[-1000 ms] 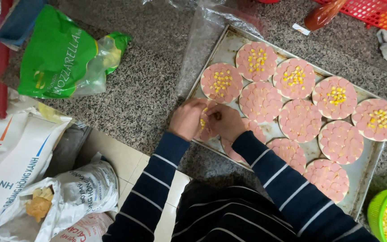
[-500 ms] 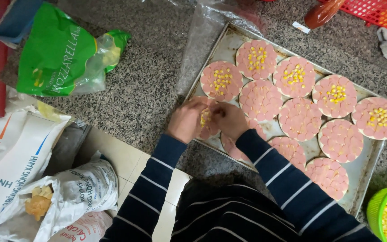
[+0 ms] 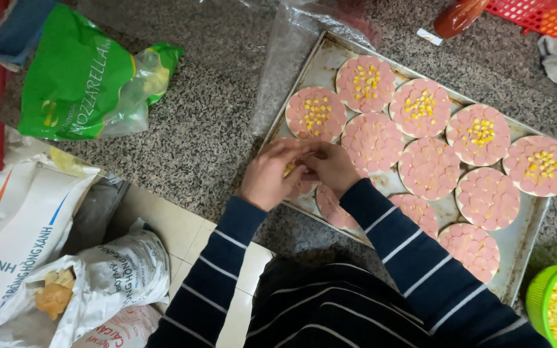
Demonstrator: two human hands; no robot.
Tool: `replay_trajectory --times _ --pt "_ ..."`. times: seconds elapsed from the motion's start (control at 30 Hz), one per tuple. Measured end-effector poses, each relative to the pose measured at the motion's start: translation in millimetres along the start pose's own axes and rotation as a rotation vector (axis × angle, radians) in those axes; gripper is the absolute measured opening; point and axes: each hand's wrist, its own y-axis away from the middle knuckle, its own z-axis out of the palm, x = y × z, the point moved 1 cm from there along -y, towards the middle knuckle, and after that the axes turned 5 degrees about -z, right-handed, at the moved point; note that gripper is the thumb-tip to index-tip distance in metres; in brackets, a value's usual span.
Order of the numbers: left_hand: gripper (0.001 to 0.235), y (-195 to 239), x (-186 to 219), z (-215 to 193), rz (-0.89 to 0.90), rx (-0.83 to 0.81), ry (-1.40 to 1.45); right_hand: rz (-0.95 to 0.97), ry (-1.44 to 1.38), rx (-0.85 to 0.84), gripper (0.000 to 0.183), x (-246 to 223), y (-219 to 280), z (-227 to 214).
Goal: The person places corn kernels by hand onto round pizza bases that already have ham and cheese on a metal tray. The person repeatedly reaches into a green colander to pick up corn and distributes it across the pizzas.
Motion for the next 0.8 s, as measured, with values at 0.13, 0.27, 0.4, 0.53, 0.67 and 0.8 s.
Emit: replay_trajectory --times 0.13,0.27,0.4,0.53,0.67,0.8 --pt "0.026 -3 -3 8 0.097 0.059 -0.078 0.148 -0.411 -0.044 0.047 2 -6 1" --pt "0.018 -5 12 -4 0.074 0.065 0.034 0.215 -0.498 -0.081 0.052 -26 12 -4" --pt "0.016 -5 -16 16 0.095 0.062 0.042 0.183 -0.497 -0.087 0.038 6 -4 -4" --pt "0.021 6 -49 23 -0.062 0.067 -0.060 0.028 -0.096 -0.036 0.028 35 -21 -8" --pt "0.016 19 -76 36 -0.104 0.113 -0.174 -0.024 0.419 0.040 0.033 55 -33 -8" --pt "0.017 23 -82 47 -0.115 0.108 -0.163 -0.062 0.423 0.046 0.032 52 -32 -4"
